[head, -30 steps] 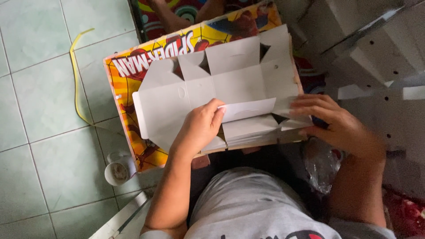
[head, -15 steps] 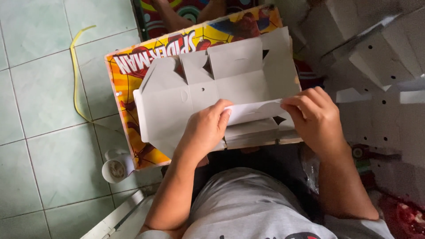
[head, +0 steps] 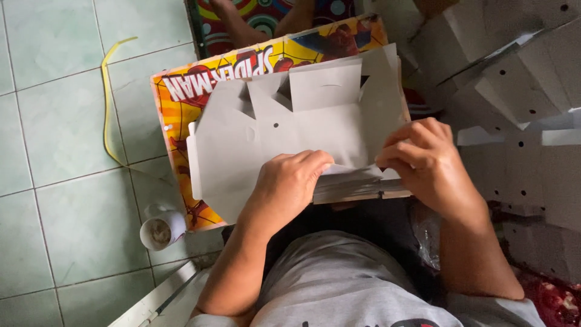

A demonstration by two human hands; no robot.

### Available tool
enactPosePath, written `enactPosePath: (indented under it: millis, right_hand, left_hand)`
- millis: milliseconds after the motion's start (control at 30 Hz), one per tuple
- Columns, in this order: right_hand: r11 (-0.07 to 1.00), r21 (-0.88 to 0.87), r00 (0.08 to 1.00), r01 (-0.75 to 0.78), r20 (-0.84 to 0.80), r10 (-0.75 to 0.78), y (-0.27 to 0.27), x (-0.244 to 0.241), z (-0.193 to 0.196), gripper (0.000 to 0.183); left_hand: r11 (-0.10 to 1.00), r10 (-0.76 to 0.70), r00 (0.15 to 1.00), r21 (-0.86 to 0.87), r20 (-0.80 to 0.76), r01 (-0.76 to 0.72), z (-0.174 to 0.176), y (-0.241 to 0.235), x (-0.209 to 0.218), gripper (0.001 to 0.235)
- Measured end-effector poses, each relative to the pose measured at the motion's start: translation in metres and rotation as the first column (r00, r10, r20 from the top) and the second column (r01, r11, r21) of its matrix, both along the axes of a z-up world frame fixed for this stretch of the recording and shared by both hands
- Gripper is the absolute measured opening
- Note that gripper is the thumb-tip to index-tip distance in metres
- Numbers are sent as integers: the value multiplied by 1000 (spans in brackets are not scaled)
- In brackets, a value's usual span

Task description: The person sits on the floor and repeatedly folds flat white cardboard pieces into small boxes. They fold the side flaps, tuck tabs into slots, and place each completed box into a stack to the right. The work area includes a Spider-Man themed box and a pile of flat blanks.

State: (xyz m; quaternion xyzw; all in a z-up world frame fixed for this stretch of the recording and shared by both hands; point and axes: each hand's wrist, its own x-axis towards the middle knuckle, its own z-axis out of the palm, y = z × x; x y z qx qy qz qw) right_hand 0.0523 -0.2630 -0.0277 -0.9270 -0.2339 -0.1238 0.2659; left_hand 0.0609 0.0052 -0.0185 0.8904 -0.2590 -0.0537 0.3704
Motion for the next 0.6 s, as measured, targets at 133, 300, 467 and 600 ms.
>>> enactPosePath:
  millis: [133, 300, 467, 600]
  right_hand:
    - [999, -17, 999, -42, 3, 42, 13, -2, 0, 17]
    - [999, 47, 999, -4, 32, 3, 7, -6, -17, 18]
    - [995, 92, 998, -36, -40, 40, 17, -9, -20, 12]
    - [993, 115, 999, 25, -37, -21, 11, -7, -24, 13]
  left_hand:
    - [1000, 31, 998, 3, 62, -31, 10, 1, -5, 15]
    - [998, 56, 997, -46, 53, -53, 15, -2, -6, 13]
    - [998, 43, 998, -45, 51, -41, 22, -1, -9, 15]
    - [973, 203, 927, -171, 317, -154, 43, 2, -25, 10]
